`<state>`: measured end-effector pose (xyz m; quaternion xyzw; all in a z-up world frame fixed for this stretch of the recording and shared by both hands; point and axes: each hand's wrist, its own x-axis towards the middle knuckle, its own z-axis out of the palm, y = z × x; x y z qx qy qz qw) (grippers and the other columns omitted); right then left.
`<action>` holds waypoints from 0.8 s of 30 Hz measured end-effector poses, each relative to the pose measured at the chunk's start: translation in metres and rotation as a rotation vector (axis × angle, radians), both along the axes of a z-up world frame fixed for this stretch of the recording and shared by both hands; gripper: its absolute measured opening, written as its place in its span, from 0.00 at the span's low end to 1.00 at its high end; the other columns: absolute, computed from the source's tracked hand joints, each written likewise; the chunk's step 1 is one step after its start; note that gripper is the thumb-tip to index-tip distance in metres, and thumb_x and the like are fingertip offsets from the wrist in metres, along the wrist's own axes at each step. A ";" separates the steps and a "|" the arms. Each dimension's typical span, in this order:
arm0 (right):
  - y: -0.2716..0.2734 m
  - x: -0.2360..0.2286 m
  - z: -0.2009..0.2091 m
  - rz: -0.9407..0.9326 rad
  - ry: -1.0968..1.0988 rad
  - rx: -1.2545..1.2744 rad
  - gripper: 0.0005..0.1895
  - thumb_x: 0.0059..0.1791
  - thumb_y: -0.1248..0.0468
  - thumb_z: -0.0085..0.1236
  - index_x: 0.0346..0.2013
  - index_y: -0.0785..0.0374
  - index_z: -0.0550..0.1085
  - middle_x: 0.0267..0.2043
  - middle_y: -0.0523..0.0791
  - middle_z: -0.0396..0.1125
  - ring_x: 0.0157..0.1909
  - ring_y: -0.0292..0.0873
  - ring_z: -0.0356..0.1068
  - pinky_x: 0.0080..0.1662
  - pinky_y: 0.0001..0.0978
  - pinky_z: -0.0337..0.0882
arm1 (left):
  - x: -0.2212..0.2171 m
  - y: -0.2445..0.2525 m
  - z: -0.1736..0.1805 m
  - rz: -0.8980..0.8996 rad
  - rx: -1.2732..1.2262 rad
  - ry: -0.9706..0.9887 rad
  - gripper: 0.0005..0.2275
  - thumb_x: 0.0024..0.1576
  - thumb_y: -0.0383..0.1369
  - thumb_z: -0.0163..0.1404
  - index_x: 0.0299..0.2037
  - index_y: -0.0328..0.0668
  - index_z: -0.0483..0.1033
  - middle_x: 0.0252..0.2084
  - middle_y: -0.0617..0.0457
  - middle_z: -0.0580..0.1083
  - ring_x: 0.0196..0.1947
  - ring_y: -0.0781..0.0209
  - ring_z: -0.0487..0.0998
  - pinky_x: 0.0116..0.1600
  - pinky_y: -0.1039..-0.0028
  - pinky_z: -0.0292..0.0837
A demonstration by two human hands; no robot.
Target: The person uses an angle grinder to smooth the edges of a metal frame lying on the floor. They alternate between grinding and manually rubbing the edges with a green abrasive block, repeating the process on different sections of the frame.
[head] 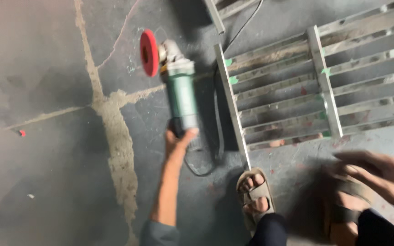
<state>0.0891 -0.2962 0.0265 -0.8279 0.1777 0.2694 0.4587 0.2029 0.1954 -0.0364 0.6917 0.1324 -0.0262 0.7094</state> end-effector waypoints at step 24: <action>0.003 0.079 -0.031 -0.233 -0.500 1.540 0.10 0.64 0.61 0.55 0.51 0.65 0.68 0.43 0.47 0.70 0.49 0.44 0.72 0.60 0.43 0.68 | -0.013 -0.071 -0.024 -0.886 1.322 -0.823 0.13 0.39 0.37 0.59 0.08 0.48 0.69 0.10 0.51 0.64 0.16 0.53 0.67 0.30 0.58 0.63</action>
